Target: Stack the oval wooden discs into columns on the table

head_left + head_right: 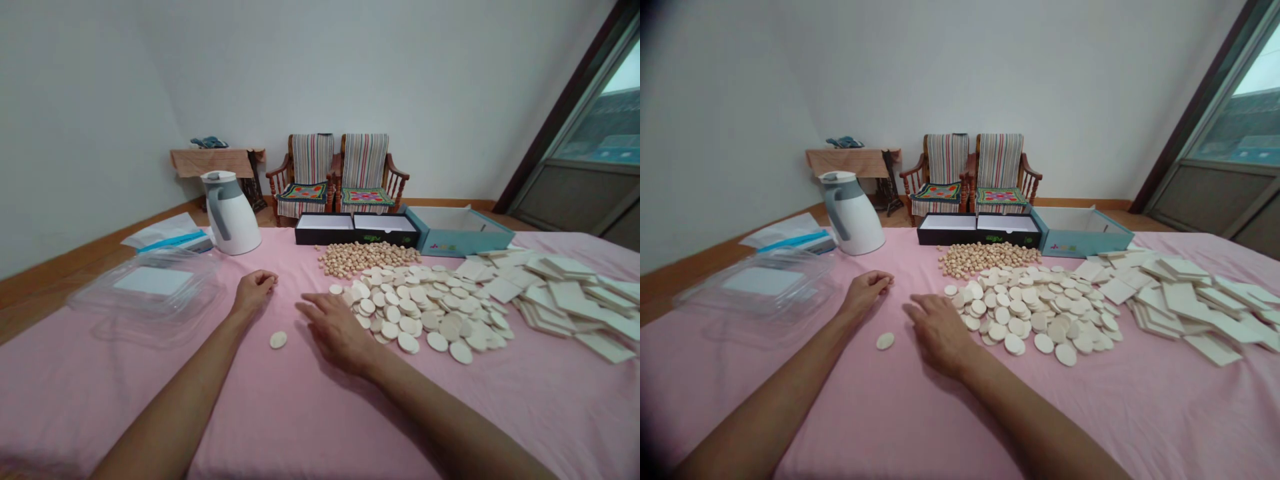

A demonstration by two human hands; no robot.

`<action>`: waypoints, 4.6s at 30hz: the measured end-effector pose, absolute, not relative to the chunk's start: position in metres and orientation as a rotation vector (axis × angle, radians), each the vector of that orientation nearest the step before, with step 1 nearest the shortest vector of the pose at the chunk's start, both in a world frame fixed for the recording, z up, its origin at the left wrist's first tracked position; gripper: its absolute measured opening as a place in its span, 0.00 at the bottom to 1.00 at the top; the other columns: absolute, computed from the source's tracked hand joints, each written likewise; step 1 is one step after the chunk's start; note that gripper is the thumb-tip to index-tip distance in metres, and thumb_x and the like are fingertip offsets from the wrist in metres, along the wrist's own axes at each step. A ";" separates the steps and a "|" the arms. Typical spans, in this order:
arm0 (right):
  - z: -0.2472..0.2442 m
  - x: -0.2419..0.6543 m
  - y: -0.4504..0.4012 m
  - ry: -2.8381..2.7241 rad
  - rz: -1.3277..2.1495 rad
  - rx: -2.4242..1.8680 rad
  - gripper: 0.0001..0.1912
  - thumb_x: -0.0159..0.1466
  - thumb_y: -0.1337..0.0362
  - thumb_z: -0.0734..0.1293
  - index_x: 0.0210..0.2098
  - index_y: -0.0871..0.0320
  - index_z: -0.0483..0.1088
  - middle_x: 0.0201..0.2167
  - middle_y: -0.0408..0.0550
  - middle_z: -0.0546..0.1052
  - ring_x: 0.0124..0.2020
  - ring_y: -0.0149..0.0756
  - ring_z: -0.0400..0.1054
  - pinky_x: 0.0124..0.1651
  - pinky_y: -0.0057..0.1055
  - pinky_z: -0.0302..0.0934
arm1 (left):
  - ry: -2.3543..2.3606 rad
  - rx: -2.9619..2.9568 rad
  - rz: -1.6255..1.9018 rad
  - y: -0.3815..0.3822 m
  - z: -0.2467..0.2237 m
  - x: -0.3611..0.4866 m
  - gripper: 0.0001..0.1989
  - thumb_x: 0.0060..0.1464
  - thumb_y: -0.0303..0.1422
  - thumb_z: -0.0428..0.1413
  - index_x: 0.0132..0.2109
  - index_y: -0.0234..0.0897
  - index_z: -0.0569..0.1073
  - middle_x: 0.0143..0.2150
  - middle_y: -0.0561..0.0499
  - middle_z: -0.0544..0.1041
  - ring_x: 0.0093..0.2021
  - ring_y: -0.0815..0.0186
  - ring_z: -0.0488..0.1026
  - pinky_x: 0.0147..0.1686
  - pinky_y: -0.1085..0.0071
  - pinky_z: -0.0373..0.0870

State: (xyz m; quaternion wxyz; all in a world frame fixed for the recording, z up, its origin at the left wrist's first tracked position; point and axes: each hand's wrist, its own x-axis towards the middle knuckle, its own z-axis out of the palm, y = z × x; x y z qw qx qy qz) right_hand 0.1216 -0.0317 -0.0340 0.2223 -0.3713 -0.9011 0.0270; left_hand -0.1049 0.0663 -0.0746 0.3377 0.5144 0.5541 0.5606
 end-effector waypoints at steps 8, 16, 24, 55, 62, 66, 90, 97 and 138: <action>-0.050 0.095 -0.048 -2.756 0.239 -0.590 0.20 0.69 0.62 0.53 0.59 0.56 0.58 0.61 0.49 0.62 0.59 0.40 0.53 0.58 0.42 0.49 | 1.469 1.377 1.440 0.067 -0.073 -0.105 0.16 0.34 0.40 0.62 0.28 0.32 0.75 0.25 0.47 0.76 0.23 0.69 0.67 0.24 0.74 0.60; -0.051 0.106 -0.037 -2.614 0.103 -0.950 0.07 0.63 0.71 0.59 0.33 0.60 0.68 0.35 0.50 0.71 0.38 0.37 0.60 0.41 0.32 0.54 | 1.554 1.567 1.410 0.060 -0.075 -0.101 0.12 0.41 0.39 0.57 0.30 0.33 0.75 0.26 0.48 0.76 0.26 0.66 0.70 0.25 0.74 0.63; -0.038 0.154 -0.006 -2.156 -0.094 -1.566 0.17 0.63 0.62 0.60 0.49 0.61 0.66 0.49 0.57 0.69 0.50 0.46 0.58 0.50 0.40 0.50 | 1.421 2.083 1.183 0.026 -0.060 -0.057 0.13 0.48 0.37 0.58 0.41 0.40 0.77 0.44 0.47 0.78 0.48 0.57 0.71 0.53 0.63 0.64; -0.058 0.120 -0.011 -2.261 0.074 -1.369 0.23 0.65 0.54 0.58 0.56 0.57 0.62 0.53 0.56 0.67 0.53 0.45 0.57 0.55 0.44 0.47 | 1.473 2.600 0.531 -0.013 -0.079 -0.058 0.42 0.52 0.49 0.52 0.67 0.34 0.47 0.67 0.36 0.53 0.65 0.50 0.52 0.62 0.50 0.50; -0.038 0.125 0.014 -2.367 0.255 -1.105 0.18 0.67 0.63 0.55 0.53 0.59 0.66 0.53 0.54 0.69 0.53 0.37 0.61 0.53 0.35 0.52 | 1.365 2.497 0.743 -0.011 -0.081 -0.063 0.53 0.48 0.46 0.59 0.68 0.40 0.32 0.65 0.37 0.56 0.62 0.48 0.58 0.57 0.49 0.58; -0.028 0.164 0.050 -2.344 0.099 -1.671 0.16 0.61 0.74 0.56 0.41 0.61 0.74 0.41 0.56 0.76 0.45 0.40 0.67 0.48 0.35 0.53 | 1.390 2.546 0.534 -0.011 -0.078 -0.067 0.51 0.48 0.55 0.55 0.68 0.43 0.37 0.68 0.40 0.49 0.65 0.46 0.51 0.60 0.48 0.52; -0.042 0.153 0.146 -2.423 0.072 -1.646 0.15 0.61 0.72 0.57 0.41 0.63 0.74 0.41 0.57 0.75 0.43 0.40 0.67 0.44 0.31 0.56 | 1.447 2.518 0.364 -0.015 -0.071 -0.064 0.46 0.51 0.53 0.54 0.68 0.41 0.42 0.70 0.44 0.44 0.68 0.52 0.44 0.63 0.50 0.46; -0.045 0.132 0.118 -2.597 0.135 -1.057 0.10 0.59 0.71 0.63 0.38 0.59 0.74 0.39 0.51 0.74 0.44 0.36 0.64 0.48 0.29 0.54 | 1.443 2.495 0.364 -0.016 -0.069 -0.063 0.46 0.50 0.52 0.54 0.68 0.40 0.43 0.69 0.43 0.45 0.67 0.50 0.45 0.63 0.49 0.46; -0.024 0.174 0.152 -2.548 -0.092 -1.810 0.11 0.58 0.73 0.61 0.38 0.65 0.73 0.37 0.60 0.75 0.40 0.44 0.69 0.40 0.32 0.58 | 1.441 2.517 0.356 -0.015 -0.073 -0.066 0.45 0.51 0.51 0.55 0.68 0.43 0.43 0.70 0.45 0.43 0.68 0.52 0.43 0.64 0.50 0.44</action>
